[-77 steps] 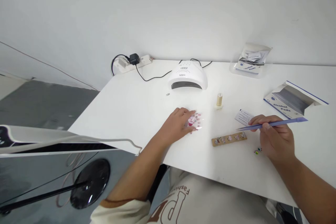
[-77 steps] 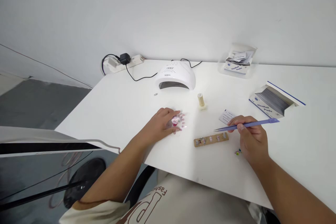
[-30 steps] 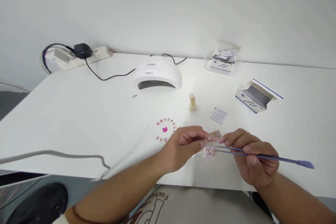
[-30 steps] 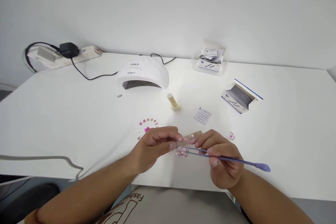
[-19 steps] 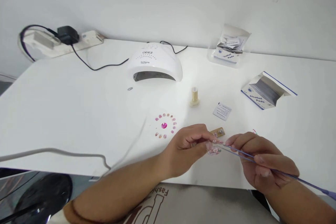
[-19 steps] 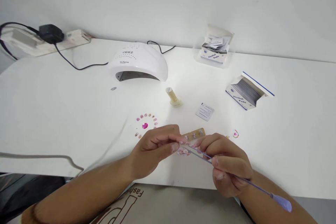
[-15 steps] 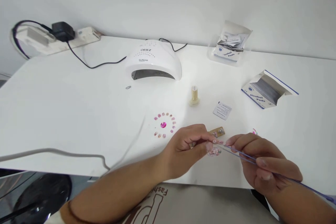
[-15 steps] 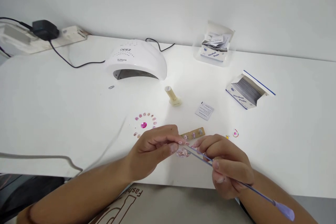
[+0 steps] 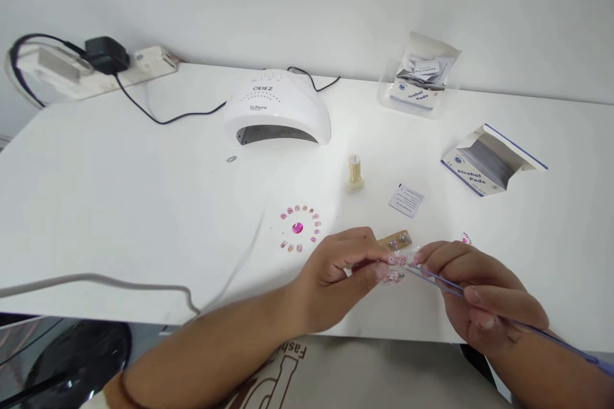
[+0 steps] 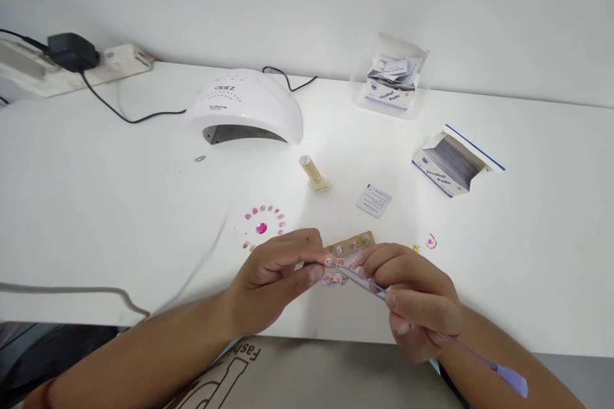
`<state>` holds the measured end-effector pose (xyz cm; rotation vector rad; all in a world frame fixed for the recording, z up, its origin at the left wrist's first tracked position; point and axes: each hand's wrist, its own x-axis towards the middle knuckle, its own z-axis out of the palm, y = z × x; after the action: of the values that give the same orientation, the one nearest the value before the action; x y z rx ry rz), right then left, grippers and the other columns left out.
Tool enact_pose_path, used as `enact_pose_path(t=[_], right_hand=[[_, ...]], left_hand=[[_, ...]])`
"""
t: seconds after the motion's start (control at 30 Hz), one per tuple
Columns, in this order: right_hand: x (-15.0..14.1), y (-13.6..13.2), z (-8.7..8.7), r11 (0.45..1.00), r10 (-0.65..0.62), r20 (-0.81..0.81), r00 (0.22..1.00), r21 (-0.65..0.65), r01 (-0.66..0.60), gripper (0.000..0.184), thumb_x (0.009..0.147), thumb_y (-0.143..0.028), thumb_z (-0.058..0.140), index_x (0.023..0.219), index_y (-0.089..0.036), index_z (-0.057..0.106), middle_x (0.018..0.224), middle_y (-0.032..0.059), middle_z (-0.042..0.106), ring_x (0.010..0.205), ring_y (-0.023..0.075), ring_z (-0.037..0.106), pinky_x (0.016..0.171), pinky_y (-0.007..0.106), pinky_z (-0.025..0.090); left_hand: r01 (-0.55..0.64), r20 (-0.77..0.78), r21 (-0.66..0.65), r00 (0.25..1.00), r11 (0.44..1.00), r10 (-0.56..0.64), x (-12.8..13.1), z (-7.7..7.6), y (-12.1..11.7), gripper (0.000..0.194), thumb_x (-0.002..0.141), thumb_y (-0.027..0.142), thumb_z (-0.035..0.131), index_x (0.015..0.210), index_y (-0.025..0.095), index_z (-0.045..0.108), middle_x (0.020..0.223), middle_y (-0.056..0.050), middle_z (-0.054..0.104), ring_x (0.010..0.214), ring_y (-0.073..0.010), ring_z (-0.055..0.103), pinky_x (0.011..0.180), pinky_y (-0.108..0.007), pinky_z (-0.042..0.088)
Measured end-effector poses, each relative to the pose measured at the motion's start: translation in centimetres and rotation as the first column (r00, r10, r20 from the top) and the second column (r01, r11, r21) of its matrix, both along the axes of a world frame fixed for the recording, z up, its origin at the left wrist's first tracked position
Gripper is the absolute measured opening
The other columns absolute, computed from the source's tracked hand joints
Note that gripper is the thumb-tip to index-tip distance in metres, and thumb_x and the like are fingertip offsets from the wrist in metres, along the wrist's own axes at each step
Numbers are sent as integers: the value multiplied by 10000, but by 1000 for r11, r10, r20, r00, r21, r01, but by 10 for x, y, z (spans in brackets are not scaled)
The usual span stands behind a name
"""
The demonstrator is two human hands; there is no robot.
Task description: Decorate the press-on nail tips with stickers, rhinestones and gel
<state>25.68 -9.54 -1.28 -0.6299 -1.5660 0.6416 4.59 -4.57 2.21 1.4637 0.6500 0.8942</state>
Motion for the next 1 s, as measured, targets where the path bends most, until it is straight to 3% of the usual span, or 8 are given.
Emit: enact_pose_path(t=[0.13,0.27,0.4,0.7,1.0], right_hand=[[2,3,5,998,64,21,998,-18,-64,223,918,-278,459,1084,-312,604,745,25,601,692,206,615,635,476,586],[-2,9,14,989,143,-62,988,-40,-145,298,922,-206,429,1169,-215,595,781,58,577,724,215,613,612,477,582],[-7,13,20,985,164,-134,977,-31,-169,277,923,-192,433,1135,-168,610,759,50,544,707,202,597,578,441,572],[5,9,6,969,244,-23,970,41,-243,352,895,-168,427,1224,-138,548,875,79,538,819,232,594,659,520,579],[6,10,6,974,205,24,978,92,-207,327,873,-166,417,1167,-141,559,862,75,539,808,221,592,669,497,589]], left_hand=[[7,31,17,999,1000,-7,-1,0,0,167,899,156,562,945,214,712,676,14,505,548,-82,463,486,-198,381],[28,26,42,999,999,-29,-1,-1,0,176,902,125,552,946,206,702,705,4,551,579,-82,489,517,-198,402],[29,34,74,999,997,-32,-2,-3,0,171,906,119,551,957,186,699,702,1,568,591,-81,491,527,-193,401],[48,77,-4,996,999,-48,-2,-6,-2,185,933,189,563,1008,221,729,753,-10,557,630,-87,509,560,-217,415],[31,45,-23,999,999,-30,-2,-8,-4,131,942,218,558,892,180,673,768,-15,581,682,-101,518,643,-248,425]])
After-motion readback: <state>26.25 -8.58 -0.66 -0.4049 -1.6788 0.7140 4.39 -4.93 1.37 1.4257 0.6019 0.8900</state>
